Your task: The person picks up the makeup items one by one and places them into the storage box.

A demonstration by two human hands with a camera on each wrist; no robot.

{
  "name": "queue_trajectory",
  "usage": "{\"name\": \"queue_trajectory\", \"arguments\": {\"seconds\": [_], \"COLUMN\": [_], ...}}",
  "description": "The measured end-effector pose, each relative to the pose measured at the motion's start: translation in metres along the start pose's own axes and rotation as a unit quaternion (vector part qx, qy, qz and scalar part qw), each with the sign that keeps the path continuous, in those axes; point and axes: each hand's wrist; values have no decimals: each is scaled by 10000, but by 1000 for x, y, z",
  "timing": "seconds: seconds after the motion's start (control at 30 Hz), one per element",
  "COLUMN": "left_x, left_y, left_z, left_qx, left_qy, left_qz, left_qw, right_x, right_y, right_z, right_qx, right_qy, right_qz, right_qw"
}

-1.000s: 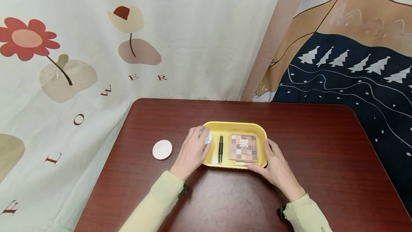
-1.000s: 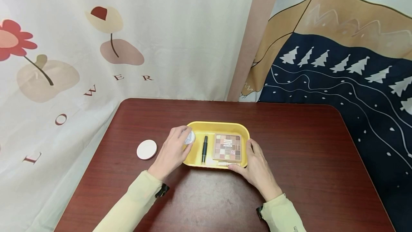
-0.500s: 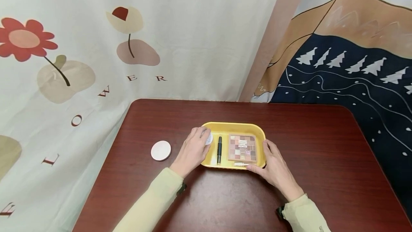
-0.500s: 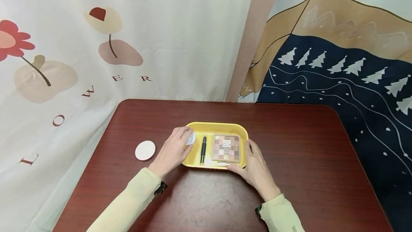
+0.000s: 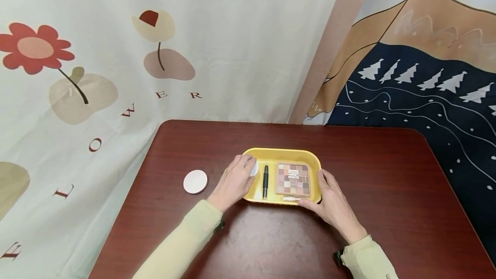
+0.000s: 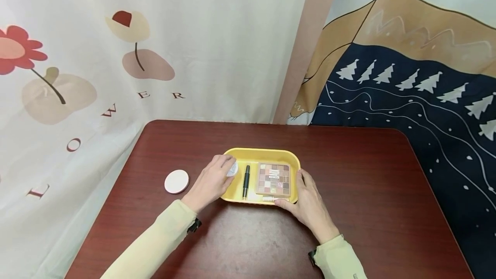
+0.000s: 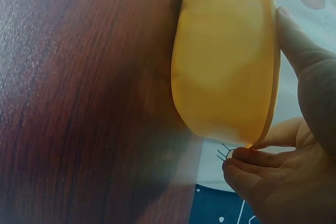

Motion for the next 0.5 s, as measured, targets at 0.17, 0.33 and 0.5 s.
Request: {"name": "queue_trajectory", "arguments": {"seconds": [0.17, 0.33, 0.5], "left_x": [3, 5, 6], "left_y": [-2, -4, -4], "left_z": [-2, -5, -7], "left_qx": [130, 269, 287], "left_qy": [-47, -217, -469], "left_qz": [-35, -48, -118], "left_qw": [9999, 9994, 9984], "right_x": [0, 0, 0], "right_y": [0, 1, 1], "right_z": [0, 0, 0], "right_qx": [-15, -29, -50], "right_qy": [18, 31, 48], "right_qz": [1, 10, 8], "right_qw": [10000, 10000, 10000]}}
Point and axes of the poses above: each hand's wrist, its own z-axis away from the middle knuckle, its own x-axis out of the palm, y = z × x, and after that the axes turned 6 degrees about z, right-handed
